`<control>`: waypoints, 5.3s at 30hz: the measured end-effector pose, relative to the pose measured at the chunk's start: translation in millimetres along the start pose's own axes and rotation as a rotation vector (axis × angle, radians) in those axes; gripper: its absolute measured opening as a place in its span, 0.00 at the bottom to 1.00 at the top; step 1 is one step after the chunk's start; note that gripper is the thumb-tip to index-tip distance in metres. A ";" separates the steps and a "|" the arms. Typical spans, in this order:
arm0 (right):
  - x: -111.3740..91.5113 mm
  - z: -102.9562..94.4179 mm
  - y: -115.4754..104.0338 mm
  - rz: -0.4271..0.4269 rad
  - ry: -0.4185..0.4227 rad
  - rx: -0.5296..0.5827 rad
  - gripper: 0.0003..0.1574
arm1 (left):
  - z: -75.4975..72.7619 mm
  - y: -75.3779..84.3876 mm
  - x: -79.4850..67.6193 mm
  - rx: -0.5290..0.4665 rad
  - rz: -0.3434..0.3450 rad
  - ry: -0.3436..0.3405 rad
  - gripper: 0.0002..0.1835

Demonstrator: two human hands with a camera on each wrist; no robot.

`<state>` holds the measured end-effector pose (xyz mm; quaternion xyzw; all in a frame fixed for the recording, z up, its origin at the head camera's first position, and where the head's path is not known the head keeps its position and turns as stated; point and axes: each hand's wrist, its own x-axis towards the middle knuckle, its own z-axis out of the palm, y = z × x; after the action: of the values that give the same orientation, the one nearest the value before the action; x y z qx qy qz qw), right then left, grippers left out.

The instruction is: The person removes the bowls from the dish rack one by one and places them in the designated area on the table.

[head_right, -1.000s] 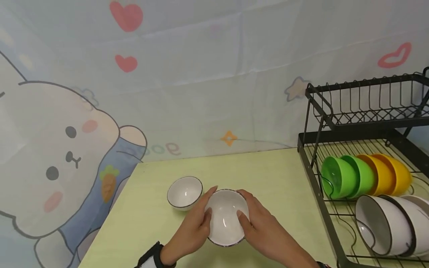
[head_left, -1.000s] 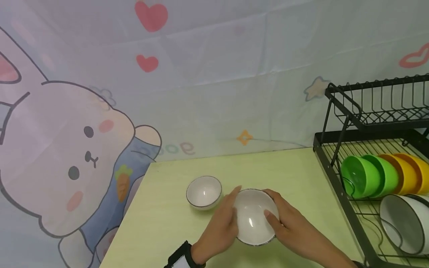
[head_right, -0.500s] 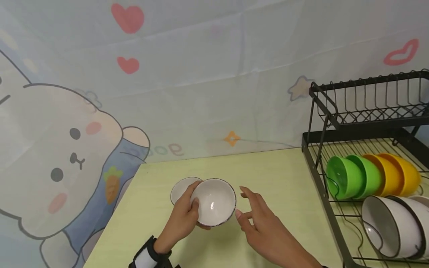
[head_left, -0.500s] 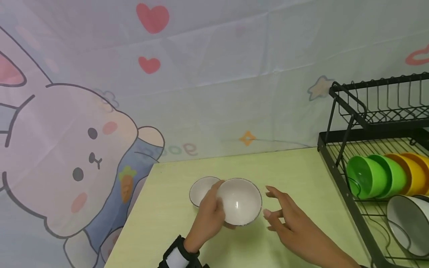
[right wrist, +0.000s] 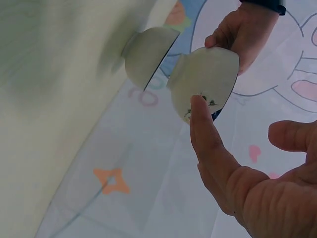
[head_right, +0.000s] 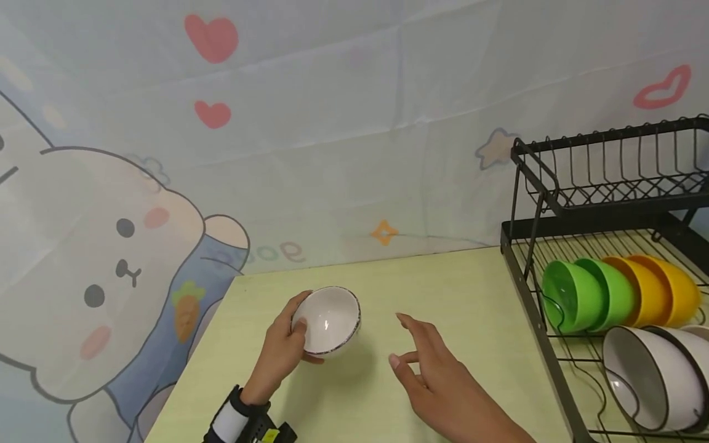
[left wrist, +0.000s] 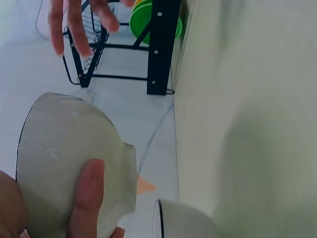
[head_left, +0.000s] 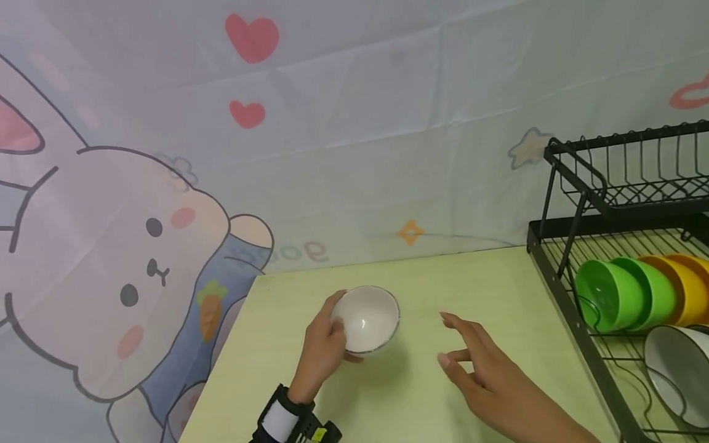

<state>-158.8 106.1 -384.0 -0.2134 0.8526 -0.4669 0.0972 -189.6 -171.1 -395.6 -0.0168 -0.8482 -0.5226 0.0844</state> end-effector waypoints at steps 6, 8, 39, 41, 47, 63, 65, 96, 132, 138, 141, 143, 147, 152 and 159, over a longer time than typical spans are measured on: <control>-1.0 -1.3 0.9 -0.027 0.003 -0.003 0.39 | -17.3 -10.9 9.5 -0.007 -0.046 0.053 0.27; -0.9 -1.6 0.8 -0.040 0.007 -0.010 0.38 | -22.7 -15.2 11.0 -0.030 -0.062 0.055 0.28; 0.9 -3.7 10.8 -0.075 0.003 -0.034 0.37 | -27.1 -46.5 32.6 -0.141 -0.213 0.022 0.28; 0.8 -3.3 10.8 -0.074 -0.001 -0.035 0.37 | -26.8 -51.0 31.9 -0.154 -0.219 0.017 0.28; 0.3 -3.9 9.9 -0.060 -0.008 -0.040 0.37 | -24.7 -54.4 30.7 -0.141 -0.217 0.022 0.28; -1.6 -4.8 9.0 -0.094 0.011 -0.065 0.36 | -19.2 -54.0 31.2 -0.081 -0.172 0.062 0.26; -1.5 -5.0 9.3 -0.091 0.006 -0.062 0.36 | -18.9 -54.9 31.4 -0.083 -0.173 0.060 0.26; -10.9 -1.2 5.9 -0.148 0.062 -0.076 0.33 | -24.1 -57.2 19.7 -0.067 -0.183 0.011 0.28; -12.8 -42.4 9.4 -0.231 0.237 -0.412 0.27 | -33.2 -38.8 19.2 0.188 -0.013 0.112 0.27; -18.2 -54.7 19.5 -0.198 0.236 -0.404 0.28 | -25.1 -24.4 10.9 0.390 0.147 0.214 0.24; -28.1 -65.0 30.2 -0.130 0.239 -0.461 0.30 | -20.3 -16.0 4.9 0.385 0.190 0.214 0.23; -35.2 -73.6 39.5 -0.080 0.242 -0.510 0.32 | -18.2 -11.0 1.6 0.355 0.211 0.195 0.23; -46.1 -88.9 60.3 -0.030 0.291 -0.604 0.32 | -16.9 0.3 -3.1 0.245 0.233 0.117 0.22; -55.2 -102.5 81.8 0.024 0.369 -0.696 0.33 | -14.9 10.3 -5.6 0.143 0.229 0.032 0.20; -66.6 -112.9 101.8 0.073 0.405 -0.803 0.33 | -11.2 13.6 -7.3 0.162 0.234 -0.003 0.20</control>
<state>-168.5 269.8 -409.9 -0.1084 0.9751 -0.1275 -0.1457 -179.4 -174.4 -379.8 -0.1093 -0.8799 -0.4392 0.1447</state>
